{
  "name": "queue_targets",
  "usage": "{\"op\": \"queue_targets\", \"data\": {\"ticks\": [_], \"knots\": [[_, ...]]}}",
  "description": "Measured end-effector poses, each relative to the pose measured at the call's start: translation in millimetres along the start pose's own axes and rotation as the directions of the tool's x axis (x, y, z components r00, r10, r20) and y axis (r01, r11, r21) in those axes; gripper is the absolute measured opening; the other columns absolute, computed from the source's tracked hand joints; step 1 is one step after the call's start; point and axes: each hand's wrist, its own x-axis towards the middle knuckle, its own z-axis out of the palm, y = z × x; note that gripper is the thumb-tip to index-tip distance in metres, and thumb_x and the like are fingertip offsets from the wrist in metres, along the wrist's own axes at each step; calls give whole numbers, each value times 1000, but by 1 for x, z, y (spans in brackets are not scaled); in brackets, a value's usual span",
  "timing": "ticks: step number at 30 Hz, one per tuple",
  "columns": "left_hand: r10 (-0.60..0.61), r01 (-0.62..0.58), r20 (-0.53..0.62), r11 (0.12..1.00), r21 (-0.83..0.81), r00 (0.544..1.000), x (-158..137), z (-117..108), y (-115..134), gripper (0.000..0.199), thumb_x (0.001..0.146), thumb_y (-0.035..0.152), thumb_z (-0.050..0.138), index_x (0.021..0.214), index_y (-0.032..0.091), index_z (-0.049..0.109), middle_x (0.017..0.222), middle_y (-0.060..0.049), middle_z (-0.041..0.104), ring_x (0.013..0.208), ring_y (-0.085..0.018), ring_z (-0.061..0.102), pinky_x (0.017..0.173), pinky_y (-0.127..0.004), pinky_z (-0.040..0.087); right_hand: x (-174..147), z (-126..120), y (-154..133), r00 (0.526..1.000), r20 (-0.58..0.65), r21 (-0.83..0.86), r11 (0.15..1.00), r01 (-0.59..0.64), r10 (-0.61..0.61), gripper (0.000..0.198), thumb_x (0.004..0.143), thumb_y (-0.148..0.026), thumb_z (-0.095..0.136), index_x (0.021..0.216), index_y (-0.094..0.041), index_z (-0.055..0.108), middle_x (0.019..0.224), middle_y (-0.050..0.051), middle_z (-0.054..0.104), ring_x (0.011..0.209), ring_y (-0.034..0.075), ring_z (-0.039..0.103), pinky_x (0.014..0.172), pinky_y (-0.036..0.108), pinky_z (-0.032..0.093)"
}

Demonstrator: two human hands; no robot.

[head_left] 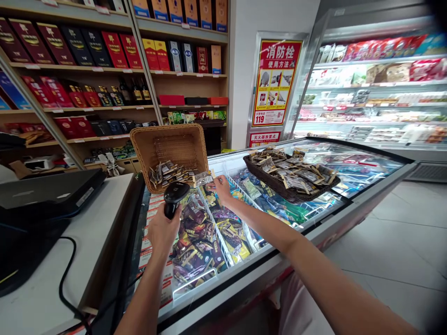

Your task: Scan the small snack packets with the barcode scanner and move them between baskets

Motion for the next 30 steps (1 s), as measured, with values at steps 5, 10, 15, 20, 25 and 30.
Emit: {"op": "queue_targets", "data": {"ticks": [5,10,15,20,25,30], "knots": [[129,-119,37,972,-201,991,8,7,-10,44,80,67,61,92,25,66,69,-4,64,72,-28,64,60,-30,35,-8,-34,-6,999,2,1,999,49,-49,12,95,-32,55,90,-26,45,79,-4,60,75,16,73,71,31,63],[217,-65,275,879,-472,937,7,9,-12,53,65,70,77,81,23,60,53,5,49,51,-15,46,50,-25,31,-8,-50,0,998,-47,32,999,33,-31,16,92,-37,58,91,-26,46,73,-5,61,68,18,71,65,32,63],[227,-22,343,860,-510,911,0,3,1,59,54,70,83,78,22,59,49,6,50,48,-13,45,45,-24,30,-8,-55,-11,996,-68,39,998,57,-54,11,92,-35,56,92,-27,48,69,-6,58,63,17,68,64,32,61],[247,-55,338,871,-488,908,-1,4,4,58,55,70,83,74,22,57,49,5,50,46,-11,41,43,-23,27,-11,-54,-20,997,-55,62,996,60,-56,9,93,-31,55,91,-26,47,64,-7,56,60,16,66,61,30,59],[258,-91,297,874,-477,920,4,11,-5,57,60,73,79,75,22,58,50,6,49,46,-12,39,43,-23,28,-14,-49,-23,997,-71,75,996,43,-37,11,94,-32,56,92,-25,48,64,-7,58,58,14,66,60,27,59],[254,-104,271,879,-466,928,9,16,-13,57,60,74,79,74,23,57,51,5,50,47,-13,42,44,-24,29,-15,-49,-26,998,-67,97,995,27,-20,7,94,-27,53,90,-25,48,65,-8,58,57,14,66,60,27,60]]}}
